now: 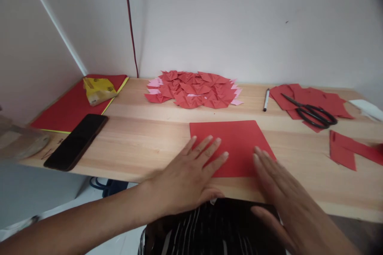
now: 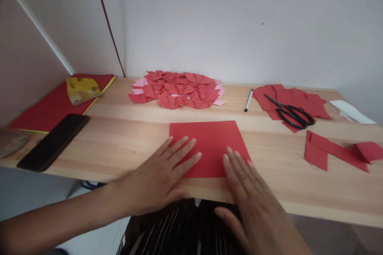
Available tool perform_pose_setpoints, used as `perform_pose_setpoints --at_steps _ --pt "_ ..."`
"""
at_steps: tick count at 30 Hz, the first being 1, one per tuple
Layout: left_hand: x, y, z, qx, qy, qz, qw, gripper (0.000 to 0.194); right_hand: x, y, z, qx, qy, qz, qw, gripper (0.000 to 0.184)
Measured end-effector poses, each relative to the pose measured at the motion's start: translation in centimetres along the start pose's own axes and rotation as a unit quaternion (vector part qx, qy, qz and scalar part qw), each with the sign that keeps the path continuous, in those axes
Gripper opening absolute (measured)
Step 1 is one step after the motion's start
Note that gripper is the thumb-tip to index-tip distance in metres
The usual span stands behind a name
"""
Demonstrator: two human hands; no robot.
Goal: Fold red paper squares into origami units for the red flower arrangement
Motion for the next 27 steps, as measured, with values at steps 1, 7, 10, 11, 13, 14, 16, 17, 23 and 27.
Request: perform_pose_setpoints --at_steps 1,7,10,11,13,14,16,17,23,27 --pt "-0.6 -0.1 -0.2 0.000 -0.003 -0.017 1.000 0.074 1.3 -0.8 0.1 0.004 -0.011 0.024 1.000 0.074" --pt "-1.8 0.3 -2.2 -0.013 -0.085 -0.035 0.996 0.079 5.3 -2.1 -0.9 -0.018 -0.009 0.083 0.996 0.075" --pt "-2.0 0.8 -2.7 -0.040 -0.116 -0.034 0.992 0.066 4.5 -1.2 -1.1 -0.028 0.004 0.084 0.996 0.063" --pt "-2.1 1.1 -2.7 -0.053 -0.117 -0.040 0.991 0.061 4.2 -0.8 -1.0 -0.028 0.002 0.084 0.996 0.059" --pt "-2.5 1.8 -2.4 -0.078 -0.114 -0.053 0.989 0.050 3.4 -0.3 -0.6 -0.026 -0.016 0.080 0.996 0.052" --pt "-2.8 2.2 -2.2 -0.094 -0.109 -0.064 0.987 0.045 3.0 -0.1 -0.4 -0.029 -0.031 0.075 0.996 0.048" --pt "-3.2 2.9 -1.3 -0.130 -0.090 -0.073 0.985 0.039 2.4 0.2 0.2 -0.045 -0.069 0.065 0.994 0.040" --pt "-3.3 3.2 -0.9 -0.145 -0.075 -0.071 0.984 0.036 2.1 0.3 0.3 -0.052 -0.090 0.061 0.993 0.036" --pt "-3.3 4.1 1.2 -0.180 0.052 -0.065 0.980 0.020 1.3 0.7 0.3 -0.058 -0.126 0.058 0.989 0.043" --pt "-2.9 4.9 2.1 -0.218 0.137 -0.072 0.964 0.015 1.9 0.0 0.8 -0.085 -0.118 0.078 0.986 0.042"
Point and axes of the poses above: each hand's wrist, its own y-axis away from the middle knuckle, its own z-axis out of the back of the hand, x = y × z, the point moved 6 cm from there along -y, towards the middle knuckle, and after that the axes turned 5 degrees about y, right-handed, at the moved point
